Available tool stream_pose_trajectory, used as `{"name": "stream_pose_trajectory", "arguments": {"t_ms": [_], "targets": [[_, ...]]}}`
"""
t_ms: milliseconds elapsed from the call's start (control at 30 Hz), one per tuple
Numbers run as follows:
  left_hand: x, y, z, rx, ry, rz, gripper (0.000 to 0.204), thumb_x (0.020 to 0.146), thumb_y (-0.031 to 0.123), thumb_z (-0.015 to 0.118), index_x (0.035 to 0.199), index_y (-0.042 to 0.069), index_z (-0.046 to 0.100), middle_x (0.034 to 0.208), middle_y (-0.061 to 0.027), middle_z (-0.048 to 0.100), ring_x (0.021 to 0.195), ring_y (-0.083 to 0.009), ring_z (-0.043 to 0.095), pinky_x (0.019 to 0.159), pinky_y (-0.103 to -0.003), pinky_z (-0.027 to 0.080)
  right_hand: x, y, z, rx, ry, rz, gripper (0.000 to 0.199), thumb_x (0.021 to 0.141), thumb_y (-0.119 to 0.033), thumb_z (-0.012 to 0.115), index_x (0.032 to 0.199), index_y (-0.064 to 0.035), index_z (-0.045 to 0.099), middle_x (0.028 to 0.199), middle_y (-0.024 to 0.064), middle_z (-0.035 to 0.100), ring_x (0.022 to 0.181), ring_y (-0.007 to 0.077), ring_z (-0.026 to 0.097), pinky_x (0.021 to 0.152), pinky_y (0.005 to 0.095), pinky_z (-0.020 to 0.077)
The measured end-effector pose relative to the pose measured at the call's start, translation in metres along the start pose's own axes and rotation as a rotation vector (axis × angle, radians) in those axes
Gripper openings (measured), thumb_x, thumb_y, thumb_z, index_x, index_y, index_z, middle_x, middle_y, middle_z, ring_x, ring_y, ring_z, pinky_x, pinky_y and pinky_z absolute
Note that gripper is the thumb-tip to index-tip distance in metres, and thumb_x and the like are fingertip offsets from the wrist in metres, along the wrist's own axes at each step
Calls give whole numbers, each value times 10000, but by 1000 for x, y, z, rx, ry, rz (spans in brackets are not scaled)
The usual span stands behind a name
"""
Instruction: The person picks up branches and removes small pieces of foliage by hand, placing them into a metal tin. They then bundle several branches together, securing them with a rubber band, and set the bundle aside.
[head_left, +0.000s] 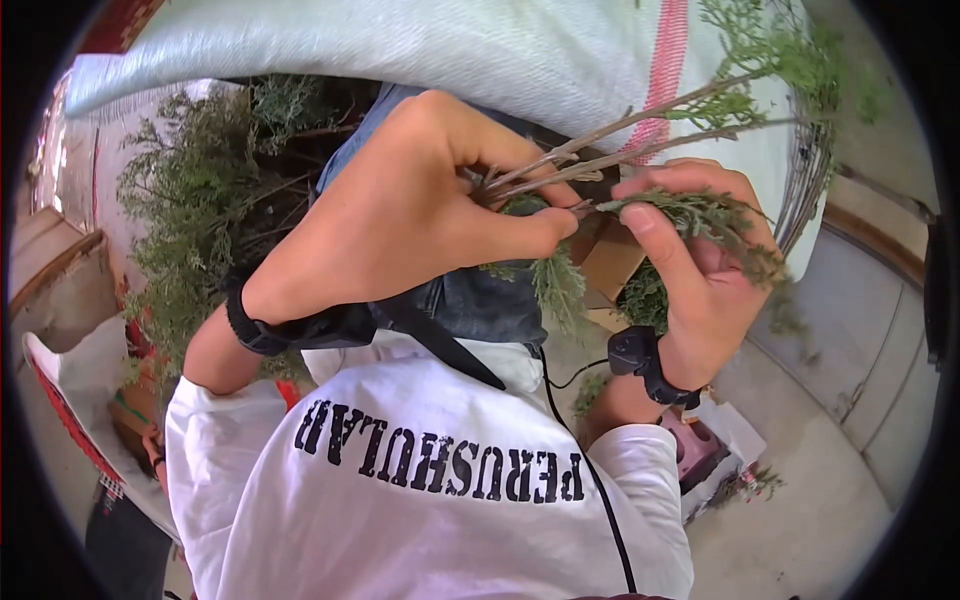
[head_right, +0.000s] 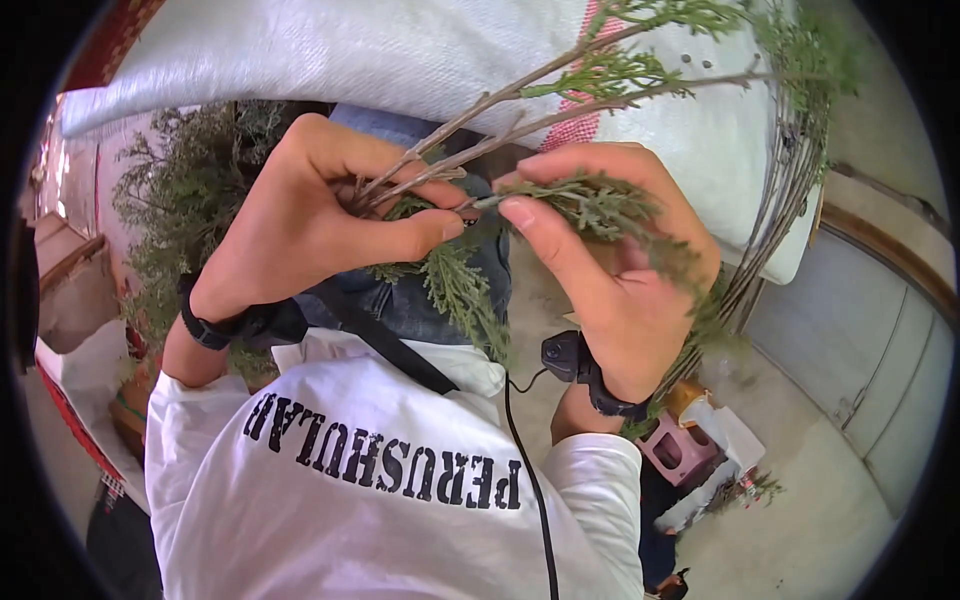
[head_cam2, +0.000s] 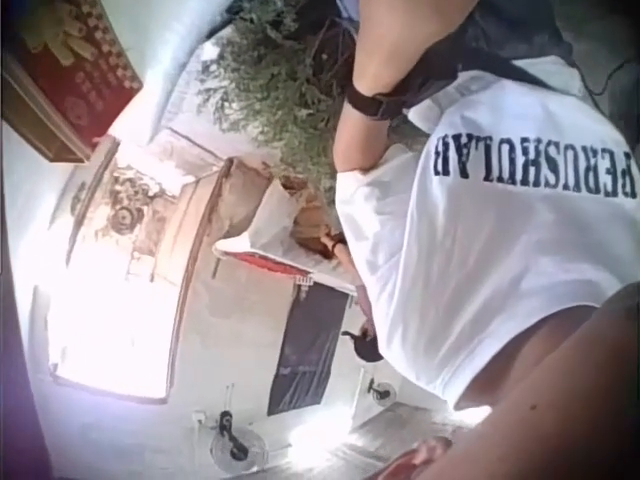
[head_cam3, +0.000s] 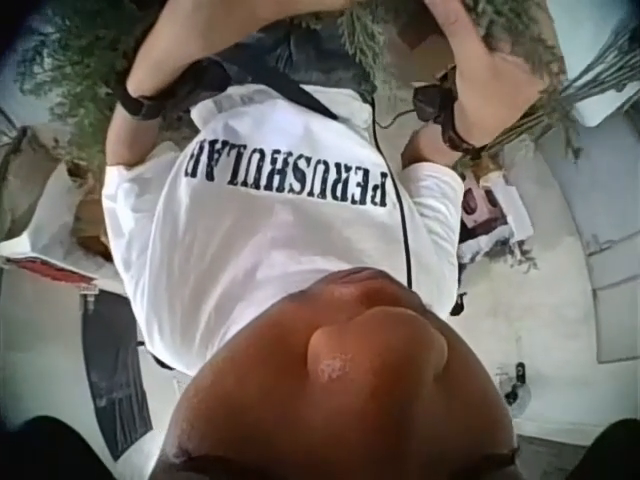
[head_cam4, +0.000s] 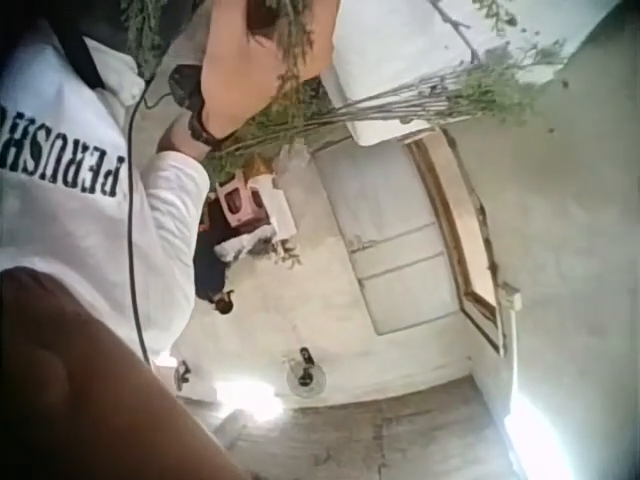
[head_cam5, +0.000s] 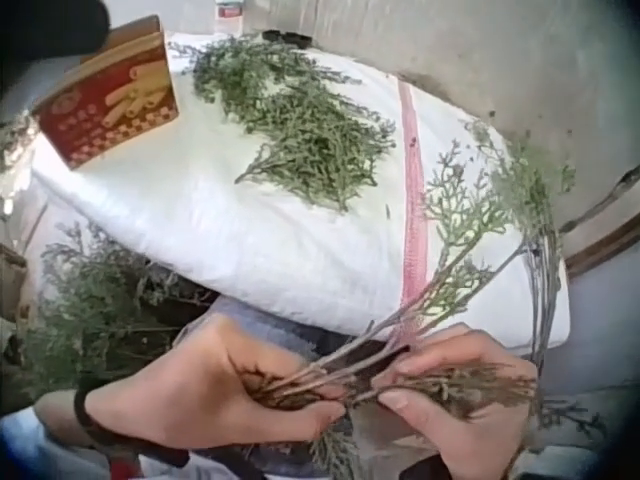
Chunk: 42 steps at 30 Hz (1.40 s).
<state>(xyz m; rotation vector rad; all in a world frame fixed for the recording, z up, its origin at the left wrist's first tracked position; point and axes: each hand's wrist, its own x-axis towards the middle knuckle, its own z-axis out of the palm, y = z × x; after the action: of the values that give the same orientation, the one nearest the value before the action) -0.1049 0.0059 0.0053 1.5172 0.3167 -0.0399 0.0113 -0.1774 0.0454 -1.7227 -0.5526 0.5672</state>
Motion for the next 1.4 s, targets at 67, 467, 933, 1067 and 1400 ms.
{"name": "stream_pose_trajectory", "arguments": {"t_ms": [67,467,933,1067,1400], "targets": [[-1,0,-1,53,23,82,135,816,22,796,942,-26,783,629,70,603,579,20,448,498,-185,327,2,9,3,-6,-2,-27,269,820,76,776,1065,37,671,967,83,703,896,144,657,807,254,525],[8,-16,4,43,38,148,121,814,36,774,910,-38,775,657,40,653,592,7,469,506,-199,349,1,21,6,1,62,40,271,831,50,787,1067,46,655,987,89,704,876,131,653,758,243,524],[17,-12,1,50,14,124,152,810,54,769,932,-35,776,673,25,661,608,-7,487,527,-207,369,9,30,1,9,68,-17,257,852,31,776,1069,37,640,990,114,715,854,150,661,778,264,520],[18,-18,2,72,26,159,153,809,51,768,934,-35,776,672,26,660,602,-9,476,521,-210,363,9,23,1,47,21,70,255,841,39,783,1052,41,641,979,119,712,844,157,662,775,277,524],[22,-7,-4,132,42,186,139,807,52,768,916,-34,773,675,5,674,613,-10,510,531,-211,392,24,40,-2,-5,-85,-209,239,849,81,748,1049,36,627,997,143,700,919,177,662,847,282,517]]}}
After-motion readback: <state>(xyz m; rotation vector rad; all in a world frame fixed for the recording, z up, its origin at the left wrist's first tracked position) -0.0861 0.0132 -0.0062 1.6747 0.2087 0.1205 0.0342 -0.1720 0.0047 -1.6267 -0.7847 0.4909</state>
